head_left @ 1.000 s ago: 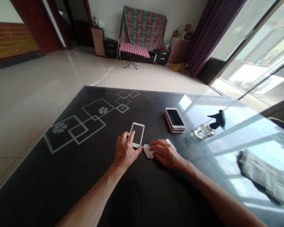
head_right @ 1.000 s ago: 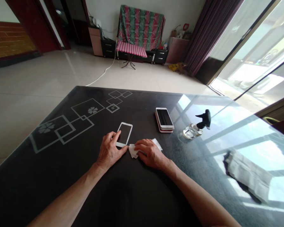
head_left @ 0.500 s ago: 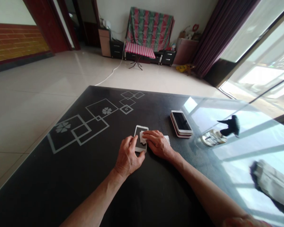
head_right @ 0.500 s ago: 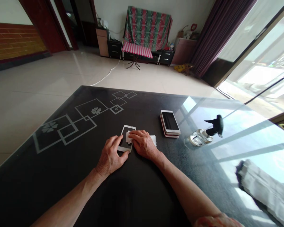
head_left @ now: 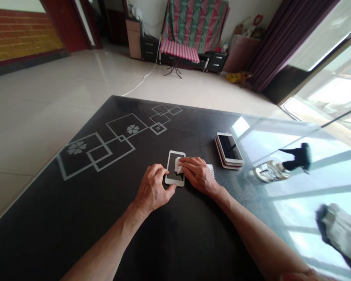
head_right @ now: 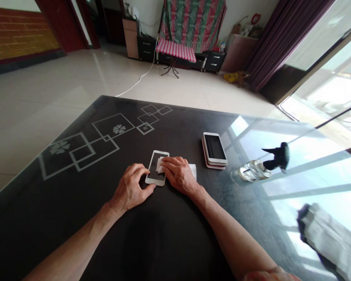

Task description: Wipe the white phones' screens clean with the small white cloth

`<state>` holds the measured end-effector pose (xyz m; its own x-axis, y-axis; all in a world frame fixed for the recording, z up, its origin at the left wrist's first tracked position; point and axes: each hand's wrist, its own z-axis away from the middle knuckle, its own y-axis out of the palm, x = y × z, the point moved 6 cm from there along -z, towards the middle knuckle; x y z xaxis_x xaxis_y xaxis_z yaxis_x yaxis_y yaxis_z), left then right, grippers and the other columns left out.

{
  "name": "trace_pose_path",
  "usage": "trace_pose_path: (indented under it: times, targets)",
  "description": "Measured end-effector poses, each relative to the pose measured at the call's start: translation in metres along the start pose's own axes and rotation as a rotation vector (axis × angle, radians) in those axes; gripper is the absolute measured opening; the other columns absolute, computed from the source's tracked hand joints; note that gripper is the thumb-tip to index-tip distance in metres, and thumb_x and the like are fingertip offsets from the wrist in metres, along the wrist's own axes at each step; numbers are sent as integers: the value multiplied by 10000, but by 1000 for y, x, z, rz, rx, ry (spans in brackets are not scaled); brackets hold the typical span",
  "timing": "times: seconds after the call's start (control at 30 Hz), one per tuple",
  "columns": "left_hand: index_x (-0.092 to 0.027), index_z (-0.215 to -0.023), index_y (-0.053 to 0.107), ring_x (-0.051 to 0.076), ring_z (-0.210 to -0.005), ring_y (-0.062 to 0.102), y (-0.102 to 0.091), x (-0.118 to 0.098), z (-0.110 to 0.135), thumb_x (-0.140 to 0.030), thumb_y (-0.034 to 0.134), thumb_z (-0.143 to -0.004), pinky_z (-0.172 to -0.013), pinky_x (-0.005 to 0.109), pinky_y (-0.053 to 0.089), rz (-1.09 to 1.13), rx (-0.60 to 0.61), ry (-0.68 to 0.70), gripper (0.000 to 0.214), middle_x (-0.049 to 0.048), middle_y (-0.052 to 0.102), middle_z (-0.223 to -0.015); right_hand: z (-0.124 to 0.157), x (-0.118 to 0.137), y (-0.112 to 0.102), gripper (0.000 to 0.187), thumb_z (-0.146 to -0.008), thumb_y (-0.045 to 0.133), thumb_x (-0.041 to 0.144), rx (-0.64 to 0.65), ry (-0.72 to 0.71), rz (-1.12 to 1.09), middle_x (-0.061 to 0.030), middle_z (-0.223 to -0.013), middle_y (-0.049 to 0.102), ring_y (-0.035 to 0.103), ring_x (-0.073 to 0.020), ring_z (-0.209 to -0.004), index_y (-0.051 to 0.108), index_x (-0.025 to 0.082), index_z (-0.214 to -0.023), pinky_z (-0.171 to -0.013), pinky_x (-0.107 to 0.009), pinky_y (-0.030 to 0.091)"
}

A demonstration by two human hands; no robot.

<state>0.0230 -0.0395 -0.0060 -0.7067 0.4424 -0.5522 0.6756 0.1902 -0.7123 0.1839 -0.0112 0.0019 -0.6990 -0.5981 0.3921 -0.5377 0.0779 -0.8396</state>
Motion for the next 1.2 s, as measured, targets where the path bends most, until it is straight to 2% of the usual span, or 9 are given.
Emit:
trace_pose_path:
  times: [0.17,0.4,0.73,1.0,1.2]
  targets:
    - [-166,-992,616,254,-933,537,-2,5,0,-327,748,-639,-871,404,488,-70,4,-26,410,85,568,-972,0,0,2,194,-925,513,236,-24,21,26,-30,-1186,646,576,-202,-1014,675,251,-1032,-898,-386,422]
    - [-182,-914,675,231,-859,526,-2,6,-3,-406,731,-663,-823,383,479,-104,63,5,340,64,561,-879,-2,-1,5,185,-907,536,218,-33,9,14,-29,-1159,663,581,-202,-984,686,248,-1011,-885,-393,424]
    - [-181,-901,670,232,-831,525,0,7,-7,-417,703,-682,-797,382,464,-126,69,45,324,62,560,-816,1,18,3,165,-859,571,209,17,-62,-42,-39,-1073,693,588,-210,-934,705,254,-945,-852,-411,437]
    - [-173,-875,678,239,-828,525,2,8,-7,-444,713,-674,-794,382,458,-148,82,41,339,66,562,-792,-3,-4,4,180,-896,555,231,-77,36,52,-19,-1101,690,570,-219,-959,707,268,-986,-863,-407,427]
    - [-171,-859,687,235,-810,525,3,9,-7,-449,707,-680,-785,381,461,-138,69,56,331,70,566,-779,-29,-16,9,192,-905,540,234,-69,40,121,-17,-1092,695,569,-222,-965,710,269,-986,-851,-405,416]
